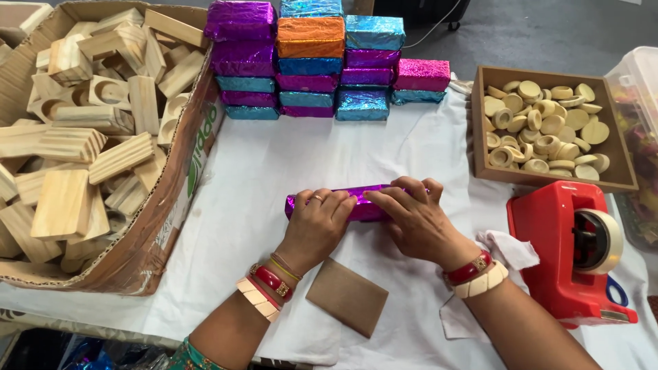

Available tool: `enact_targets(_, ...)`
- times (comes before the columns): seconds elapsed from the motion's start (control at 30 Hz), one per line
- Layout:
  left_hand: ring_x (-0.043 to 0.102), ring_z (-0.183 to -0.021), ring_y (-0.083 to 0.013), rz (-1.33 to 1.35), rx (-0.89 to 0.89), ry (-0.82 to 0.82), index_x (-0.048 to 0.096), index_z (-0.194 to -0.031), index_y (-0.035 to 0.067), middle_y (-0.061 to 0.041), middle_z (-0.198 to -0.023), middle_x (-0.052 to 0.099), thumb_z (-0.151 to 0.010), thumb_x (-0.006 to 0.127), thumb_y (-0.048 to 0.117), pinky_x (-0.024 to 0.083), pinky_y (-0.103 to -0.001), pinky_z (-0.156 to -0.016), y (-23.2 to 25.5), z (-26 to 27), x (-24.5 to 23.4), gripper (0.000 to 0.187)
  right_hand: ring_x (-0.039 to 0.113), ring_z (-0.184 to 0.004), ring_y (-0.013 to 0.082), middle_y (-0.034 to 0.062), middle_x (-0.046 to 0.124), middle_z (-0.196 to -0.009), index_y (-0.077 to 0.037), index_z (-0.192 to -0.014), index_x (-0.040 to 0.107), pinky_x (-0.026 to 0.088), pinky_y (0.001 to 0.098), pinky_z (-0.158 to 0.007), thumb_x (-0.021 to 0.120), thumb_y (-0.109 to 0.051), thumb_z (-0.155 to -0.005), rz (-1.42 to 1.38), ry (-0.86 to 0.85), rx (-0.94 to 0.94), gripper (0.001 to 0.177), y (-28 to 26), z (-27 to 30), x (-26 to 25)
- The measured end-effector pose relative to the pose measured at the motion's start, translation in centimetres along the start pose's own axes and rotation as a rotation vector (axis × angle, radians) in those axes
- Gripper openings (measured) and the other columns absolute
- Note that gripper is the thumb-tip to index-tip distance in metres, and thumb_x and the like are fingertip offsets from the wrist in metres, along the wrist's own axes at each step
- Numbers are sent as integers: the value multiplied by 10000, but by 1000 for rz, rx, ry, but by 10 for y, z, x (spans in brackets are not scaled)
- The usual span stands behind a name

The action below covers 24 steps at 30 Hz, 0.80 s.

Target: The person wraps a small wooden block in shiny purple foil, folding the edges and tucking the corners to create a neat package. They use scissors to trim the excess foil and then place the wrapped item on a stack of other colorful wrapped blocks.

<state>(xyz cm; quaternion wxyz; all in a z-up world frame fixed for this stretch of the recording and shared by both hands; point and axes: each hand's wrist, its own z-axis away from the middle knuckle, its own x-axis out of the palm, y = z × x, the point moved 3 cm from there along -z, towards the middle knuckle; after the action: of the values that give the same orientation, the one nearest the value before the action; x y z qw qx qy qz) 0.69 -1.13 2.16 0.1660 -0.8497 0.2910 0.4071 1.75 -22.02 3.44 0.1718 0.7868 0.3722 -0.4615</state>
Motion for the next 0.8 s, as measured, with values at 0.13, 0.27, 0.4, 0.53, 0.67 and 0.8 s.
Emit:
enact_targets(0.13, 641, -1070, -195, 34, -19, 23, 663, -1233, 99, -31, -1182, 686, -886, 728, 164, 432, -402, -965, -7, -3, -2, 358, 421, -1308, 255, 29, 578, -1358, -170, -1426, 514, 228, 475, -1054, 810, -224, -693, -37, -15, 7, 792, -11, -6, -3)
enact_targets(0.27, 652, -1073, -204, 103, -60, 16, 664, -1269, 85, -47, -1219, 699, -866, 755, 200, 431, -400, -964, -13, -5, -3, 429, 401, -1367, 240, 27, 555, -1440, -191, -1475, 501, 220, 464, -1083, 821, -286, -752, 148, 45, 4, 796, -16, -10, 3)
enact_targets(0.4, 652, -1064, -207, 118, -81, 14, 663, -1288, 91, -48, -1233, 700, -872, 769, 238, 426, -404, -959, -17, -7, -2, 453, 416, -1369, 246, 47, 576, -1437, -154, -1471, 520, 225, 467, -1076, 808, -311, -796, 127, 67, 62, 750, -18, -19, 5)
enact_targets(0.53, 655, -1077, -194, 93, -62, 7, 660, -1294, 99, -36, -1239, 704, -888, 765, 231, 422, -396, -976, -14, -3, 4, 440, 462, -1336, 208, -7, 642, -1343, -173, -1387, 607, 240, 449, -1069, 804, -321, -867, 125, 123, 51, 575, -11, -17, 12)
enact_targets(0.67, 640, -1091, -192, 67, -60, -19, 653, -1302, 101, -25, -1235, 694, -836, 769, 281, 396, -411, -958, -4, -10, -10, 513, 513, -1257, 179, -55, 707, -1201, -196, -1228, 708, 254, 444, -1025, 809, -323, -848, 88, 165, 37, 413, -10, -17, 7)
enact_targets(0.8, 601, -1089, -231, 47, -74, -10, 635, -1319, 50, -67, -1223, 655, -701, 773, 448, 370, -459, -910, 7, -19, -18, 747, 519, -1226, 189, -52, 715, -1154, -184, -1180, 719, 254, 456, -1004, 813, -315, -808, 72, 173, 30, 405, -12, -18, 4)
